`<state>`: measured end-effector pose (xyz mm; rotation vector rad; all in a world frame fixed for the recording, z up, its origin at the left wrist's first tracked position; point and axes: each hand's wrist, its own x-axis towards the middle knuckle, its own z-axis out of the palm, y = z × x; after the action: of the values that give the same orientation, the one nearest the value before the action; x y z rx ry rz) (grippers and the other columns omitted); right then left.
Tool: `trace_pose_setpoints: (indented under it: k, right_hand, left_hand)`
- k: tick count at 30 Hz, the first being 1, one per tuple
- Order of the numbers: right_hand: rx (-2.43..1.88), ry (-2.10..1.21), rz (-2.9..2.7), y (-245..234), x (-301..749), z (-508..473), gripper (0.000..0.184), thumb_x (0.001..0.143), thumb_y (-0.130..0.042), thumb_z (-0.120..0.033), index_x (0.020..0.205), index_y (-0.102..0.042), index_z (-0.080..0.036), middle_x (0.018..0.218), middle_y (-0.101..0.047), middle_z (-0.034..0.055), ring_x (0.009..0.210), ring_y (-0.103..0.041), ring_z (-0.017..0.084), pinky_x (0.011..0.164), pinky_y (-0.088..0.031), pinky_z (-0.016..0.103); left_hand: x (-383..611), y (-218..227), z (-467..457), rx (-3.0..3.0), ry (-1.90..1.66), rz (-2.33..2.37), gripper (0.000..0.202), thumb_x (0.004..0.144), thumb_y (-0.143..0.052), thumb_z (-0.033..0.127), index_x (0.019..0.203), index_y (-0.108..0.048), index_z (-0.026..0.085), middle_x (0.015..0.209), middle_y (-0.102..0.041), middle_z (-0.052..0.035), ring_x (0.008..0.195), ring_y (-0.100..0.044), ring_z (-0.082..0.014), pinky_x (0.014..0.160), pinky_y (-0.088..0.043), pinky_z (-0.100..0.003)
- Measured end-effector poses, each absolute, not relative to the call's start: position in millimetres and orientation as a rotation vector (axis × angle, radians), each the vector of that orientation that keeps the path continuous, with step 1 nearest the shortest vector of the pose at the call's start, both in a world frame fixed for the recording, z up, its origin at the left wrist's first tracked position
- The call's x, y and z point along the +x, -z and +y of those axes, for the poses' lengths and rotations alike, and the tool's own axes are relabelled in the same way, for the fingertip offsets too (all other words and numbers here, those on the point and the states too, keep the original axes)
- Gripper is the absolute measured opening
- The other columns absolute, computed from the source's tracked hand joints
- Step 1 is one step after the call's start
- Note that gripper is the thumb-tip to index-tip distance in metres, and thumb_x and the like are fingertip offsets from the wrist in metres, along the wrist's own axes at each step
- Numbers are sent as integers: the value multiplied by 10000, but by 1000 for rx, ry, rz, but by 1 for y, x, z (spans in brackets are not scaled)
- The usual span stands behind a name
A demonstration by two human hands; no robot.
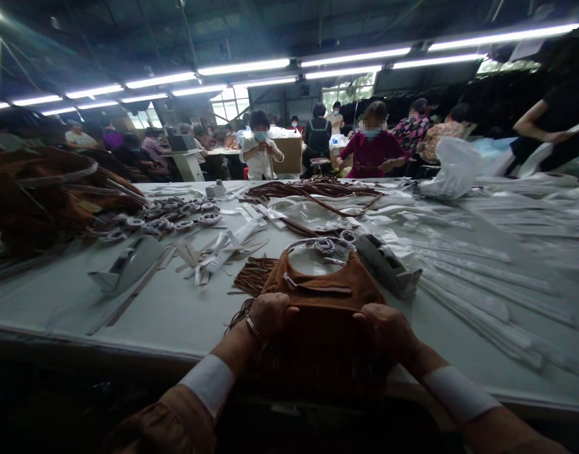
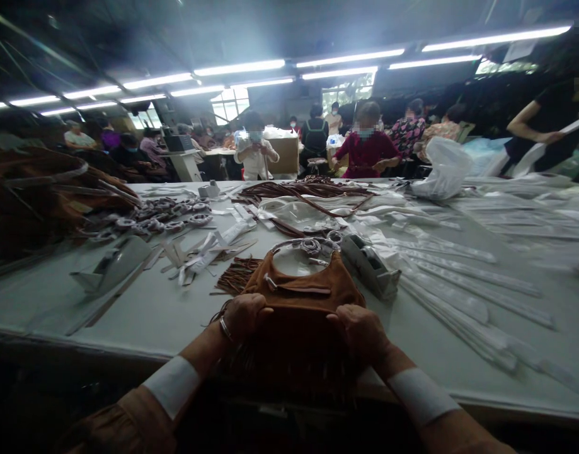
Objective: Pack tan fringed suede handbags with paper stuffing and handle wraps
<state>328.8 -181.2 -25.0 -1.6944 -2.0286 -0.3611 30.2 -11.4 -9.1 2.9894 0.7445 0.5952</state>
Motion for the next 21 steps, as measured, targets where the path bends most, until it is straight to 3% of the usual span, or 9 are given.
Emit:
trace_pose_setpoints:
  k: [9, 15, 19, 21]
  right_hand:
    - [-2002, 189, -1968, 31, 324, -179, 496, 1023, -352, -500, 692, -568, -200, 656, -667, 20, 603, -637, 153, 581, -303, 294]
    - [-2352, -12, -1960, 13, 310, -170, 432, 1000, -410, -501, 786, -657, -218, 821, -755, 48, 761, -711, 206, 583, -331, 286]
    - [-2462, -101, -1948, 7, 300, -164, 402, 987, -441, -489, 842, -698, -215, 885, -767, 80, 828, -723, 221, 614, -390, 283]
    - [-2482, -97, -1957, 7, 296, -161, 395, 986, -447, -474, 866, -711, -206, 908, -769, 96, 852, -726, 233, 637, -421, 291]
  left_hand:
    - [37, -9, -10, 2915, -177, 974, 490, 954, -439, 596, 810, -649, 177, 824, -711, -97, 810, -681, -247, 722, -514, -334]
    - [49, -19, -13, 2779, 60, 1189, 510, 903, -510, 639, 911, -698, 165, 947, -731, -139, 916, -690, -300, 762, -526, -375]
    - [64, -25, -23, 2707, 141, 1319, 458, 894, -585, 569, 986, -691, 134, 1012, -718, -157, 1005, -666, -315, 839, -521, -393]
    - [73, -29, -36, 2709, 80, 1411, 368, 907, -612, 458, 1032, -677, 118, 1064, -692, -177, 1030, -649, -315, 865, -513, -410]
